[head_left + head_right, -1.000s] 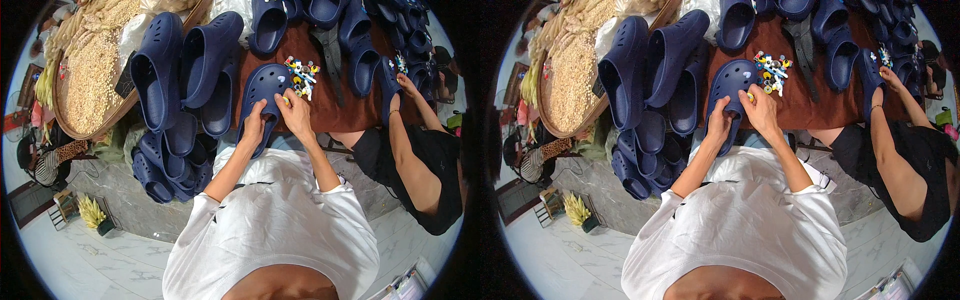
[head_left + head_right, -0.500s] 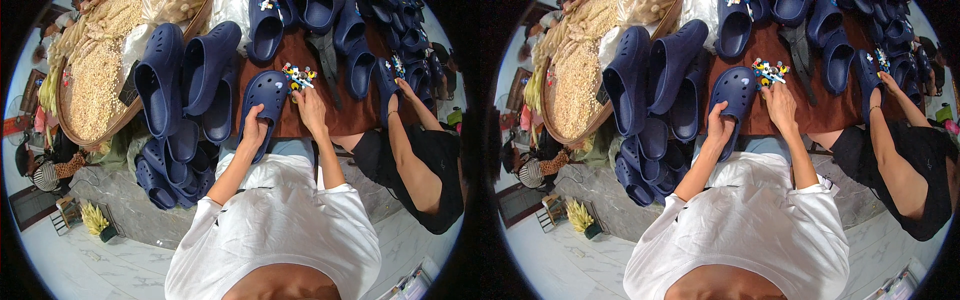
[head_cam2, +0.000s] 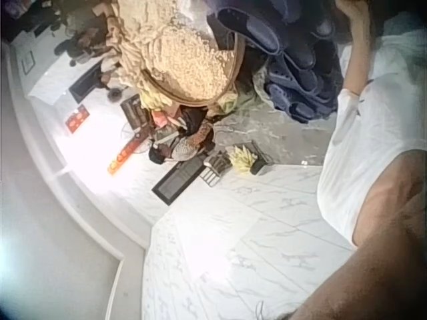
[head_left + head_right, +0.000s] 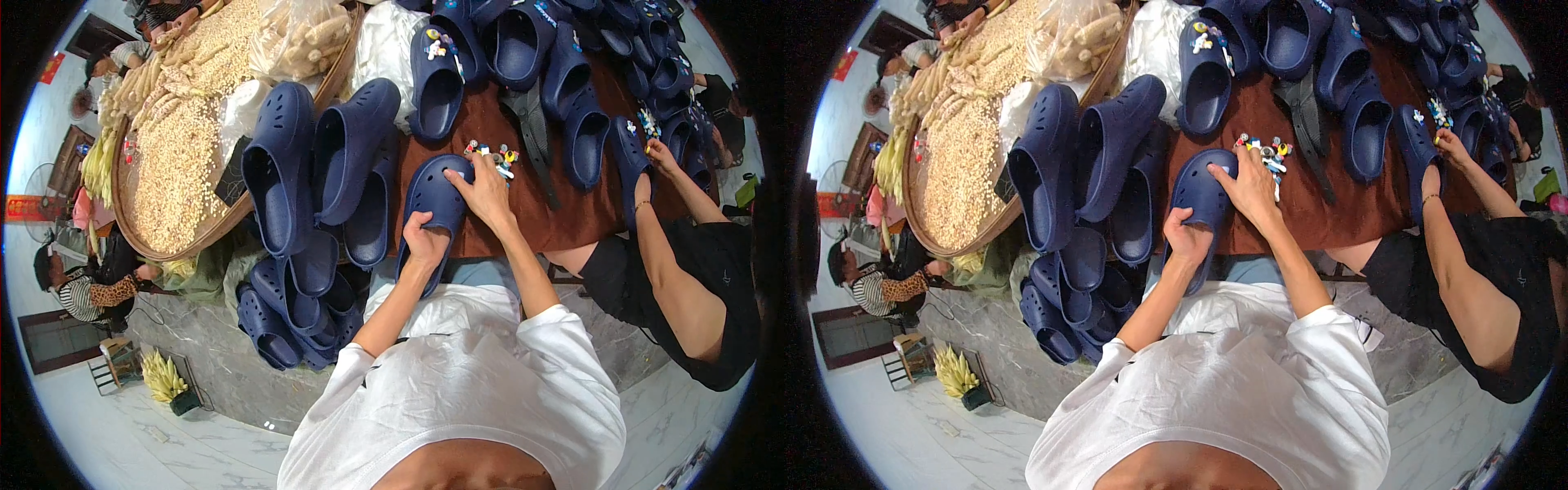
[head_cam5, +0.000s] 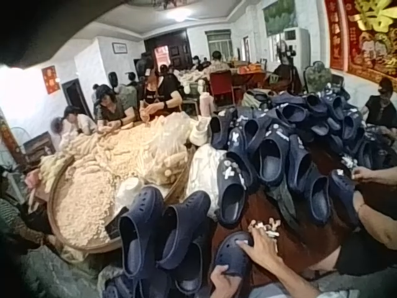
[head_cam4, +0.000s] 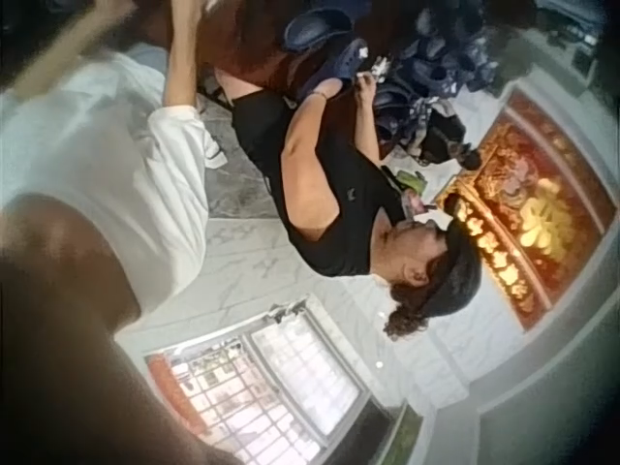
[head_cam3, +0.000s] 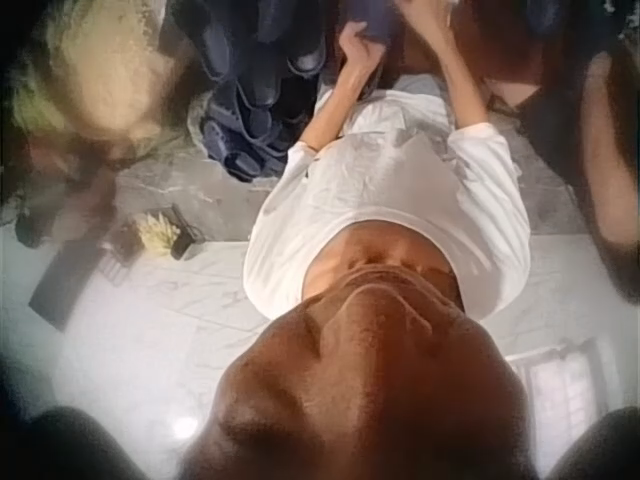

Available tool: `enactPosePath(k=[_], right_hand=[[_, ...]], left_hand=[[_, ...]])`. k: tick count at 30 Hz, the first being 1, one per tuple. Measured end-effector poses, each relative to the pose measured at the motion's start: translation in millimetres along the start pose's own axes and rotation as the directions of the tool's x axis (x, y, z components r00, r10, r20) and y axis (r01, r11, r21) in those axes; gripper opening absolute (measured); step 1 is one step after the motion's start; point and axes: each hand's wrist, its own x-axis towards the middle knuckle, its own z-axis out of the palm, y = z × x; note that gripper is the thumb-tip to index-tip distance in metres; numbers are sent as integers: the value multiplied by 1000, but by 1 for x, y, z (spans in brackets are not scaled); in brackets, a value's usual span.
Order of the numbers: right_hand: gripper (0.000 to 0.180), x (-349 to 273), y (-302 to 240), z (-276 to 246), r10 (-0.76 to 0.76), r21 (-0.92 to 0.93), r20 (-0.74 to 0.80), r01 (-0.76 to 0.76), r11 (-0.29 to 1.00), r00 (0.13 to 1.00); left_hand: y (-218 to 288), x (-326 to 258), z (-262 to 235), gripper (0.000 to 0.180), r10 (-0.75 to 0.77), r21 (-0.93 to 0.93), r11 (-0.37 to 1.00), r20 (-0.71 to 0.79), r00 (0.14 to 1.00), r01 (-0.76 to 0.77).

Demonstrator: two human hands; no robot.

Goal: Attaching decorative charms and pins into the holes of blue plastic clogs.

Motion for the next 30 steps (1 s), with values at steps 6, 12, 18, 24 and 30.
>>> enactPosePath(k=[6,12,18,24,30], right_hand=[[33,-4,-3,8,-93,-104,-36,89,991,995],[20,4,32,20,-112,-53,-102,107,993,988],[19,-5,38,4,52,187,-105,-32,982,993],[23,-17,43,-21,-48,82,-265,72,994,963],[27,-74,0,-38,93,415,105,-129,901,990]], left_hand=[[-5,-1,-1,64,18,-29,999,-86,996,-20],[-4,3,-2,60,12,-69,997,-112,994,-19],[-2,4,-5,60,9,-51,999,-112,994,-15],[3,-2,5,55,-27,-30,999,-121,992,24],[10,-4,16,48,-46,-71,997,-200,979,32]])
